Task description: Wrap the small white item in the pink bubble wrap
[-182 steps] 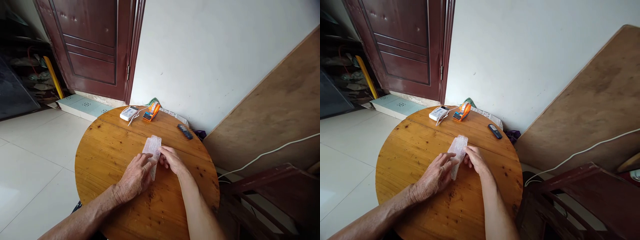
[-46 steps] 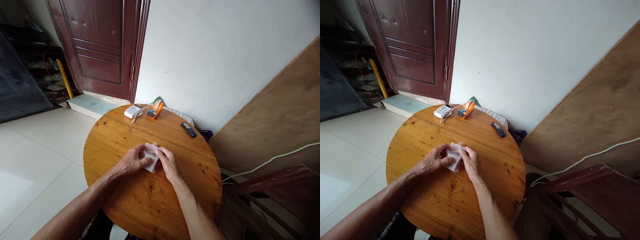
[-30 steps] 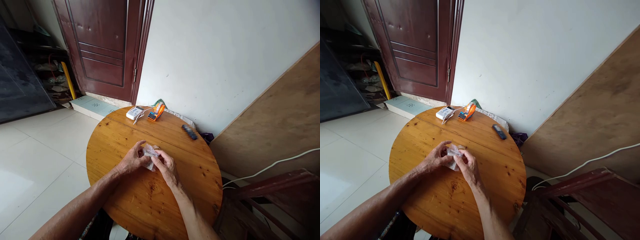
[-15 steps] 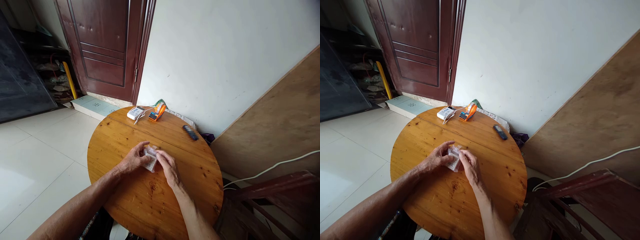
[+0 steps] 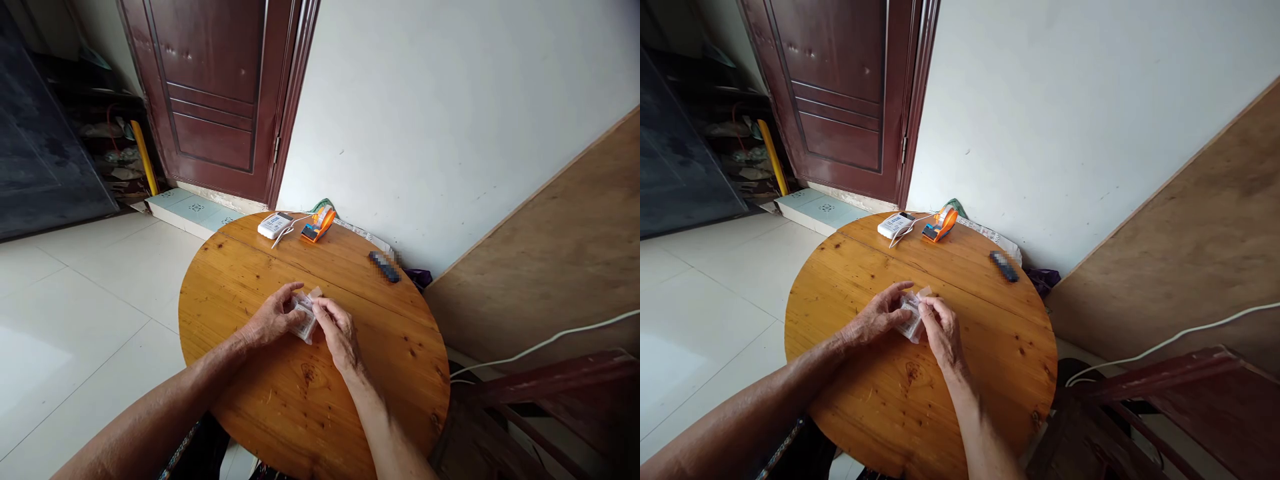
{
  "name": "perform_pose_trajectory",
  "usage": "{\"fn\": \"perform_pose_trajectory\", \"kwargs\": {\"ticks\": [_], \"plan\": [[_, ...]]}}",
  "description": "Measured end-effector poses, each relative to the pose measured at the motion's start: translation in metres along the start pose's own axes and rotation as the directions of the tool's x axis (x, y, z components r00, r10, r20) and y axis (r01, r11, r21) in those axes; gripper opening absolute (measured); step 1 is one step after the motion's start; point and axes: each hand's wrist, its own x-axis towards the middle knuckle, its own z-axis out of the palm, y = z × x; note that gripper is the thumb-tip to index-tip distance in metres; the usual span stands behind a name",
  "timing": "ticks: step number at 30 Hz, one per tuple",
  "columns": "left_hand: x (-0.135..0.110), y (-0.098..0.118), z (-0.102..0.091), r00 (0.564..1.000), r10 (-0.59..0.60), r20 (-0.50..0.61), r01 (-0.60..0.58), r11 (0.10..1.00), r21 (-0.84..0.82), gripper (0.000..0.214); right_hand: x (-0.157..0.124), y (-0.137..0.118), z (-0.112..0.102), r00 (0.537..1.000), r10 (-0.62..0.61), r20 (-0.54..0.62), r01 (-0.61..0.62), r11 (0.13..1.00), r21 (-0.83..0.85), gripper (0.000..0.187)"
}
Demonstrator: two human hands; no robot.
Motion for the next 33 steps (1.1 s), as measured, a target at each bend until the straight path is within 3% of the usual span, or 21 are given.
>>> {"fn": "perform_pose_trajectory", "kwargs": {"ticks": [4,9,12,19,25,29,33], "plan": [[0.001,0.001,0.0,1.0,0.012,-0.008,-0.012,0.999,0.036,0.065,0.002,-0.001,0.001,1.0,0.011,0.015,-0.011,1.0,-0.01,0.03],[0.001,0.002,-0.001,1.0,0.018,0.009,-0.019,0.997,0.081,0.066,0.015,-0.008,0.003,0.988,0.146,0.049,-0.151,0.98,0.129,0.037],[0.001,0.002,-0.001,1.0,0.025,0.015,-0.026,0.996,0.081,0.065,0.024,-0.013,0.005,0.986,0.156,0.057,-0.164,0.971,0.174,0.032],[0.002,0.0,-0.002,1.0,0.03,0.01,-0.031,0.996,0.083,0.062,0.031,-0.008,0.004,0.992,0.123,-0.019,-0.118,0.976,0.184,0.03],[0.007,-0.003,-0.002,1.0,0.006,-0.019,-0.005,0.999,0.051,0.059,0.029,-0.008,-0.002,0.996,0.078,0.039,-0.081,0.993,0.085,0.027],[0.009,-0.006,-0.002,0.999,0.007,-0.043,-0.003,0.996,0.089,0.06,0.021,-0.015,-0.003,0.996,-0.005,0.085,0.007,1.0,-0.029,0.024],[0.01,-0.008,0.0,0.997,0.03,-0.071,-0.016,0.981,0.191,0.058,0.013,-0.016,0.002,0.984,-0.16,0.078,0.17,0.973,-0.153,0.023]]}}
